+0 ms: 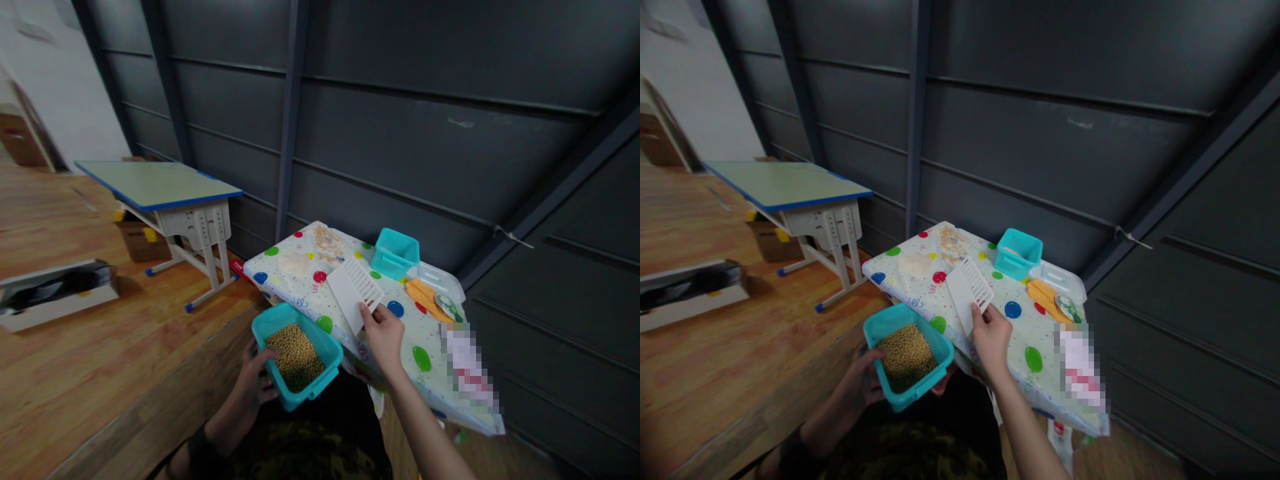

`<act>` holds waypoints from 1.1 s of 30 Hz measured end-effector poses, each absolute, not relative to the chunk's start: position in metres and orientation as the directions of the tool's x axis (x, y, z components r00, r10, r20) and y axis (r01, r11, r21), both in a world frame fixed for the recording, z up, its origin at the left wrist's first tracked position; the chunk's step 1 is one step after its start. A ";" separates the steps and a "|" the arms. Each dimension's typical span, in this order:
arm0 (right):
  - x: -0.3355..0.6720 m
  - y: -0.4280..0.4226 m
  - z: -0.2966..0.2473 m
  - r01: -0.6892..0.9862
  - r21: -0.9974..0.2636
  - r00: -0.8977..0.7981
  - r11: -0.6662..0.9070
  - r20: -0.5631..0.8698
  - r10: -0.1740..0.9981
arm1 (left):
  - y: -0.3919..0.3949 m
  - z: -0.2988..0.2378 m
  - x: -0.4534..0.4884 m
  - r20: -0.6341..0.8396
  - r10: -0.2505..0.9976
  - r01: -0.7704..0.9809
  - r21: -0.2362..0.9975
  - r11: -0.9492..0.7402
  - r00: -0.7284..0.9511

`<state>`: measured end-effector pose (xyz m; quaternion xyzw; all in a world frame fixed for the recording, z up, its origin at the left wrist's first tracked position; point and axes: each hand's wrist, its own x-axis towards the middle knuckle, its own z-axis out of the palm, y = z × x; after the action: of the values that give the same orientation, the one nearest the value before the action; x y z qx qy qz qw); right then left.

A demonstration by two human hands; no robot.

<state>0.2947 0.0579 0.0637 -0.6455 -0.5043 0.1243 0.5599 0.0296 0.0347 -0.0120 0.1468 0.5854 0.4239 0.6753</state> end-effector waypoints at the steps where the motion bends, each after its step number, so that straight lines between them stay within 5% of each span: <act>1: 0.292 0.059 0.064 0.522 -0.843 0.463 0.131 0.408 0.787 | 0.035 -0.011 0.030 -0.668 0.743 -0.396 0.695 0.600 -0.046; 33: 0.275 0.014 0.081 0.498 -0.853 0.302 0.158 0.341 0.890 | 0.059 -0.023 0.012 -0.612 0.778 -0.416 0.751 0.513 -0.144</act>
<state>0.2746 0.0139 0.0809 -0.6205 -0.5593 0.1902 0.5157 0.0122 0.0587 -0.0228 0.1526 0.5933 0.4691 0.6361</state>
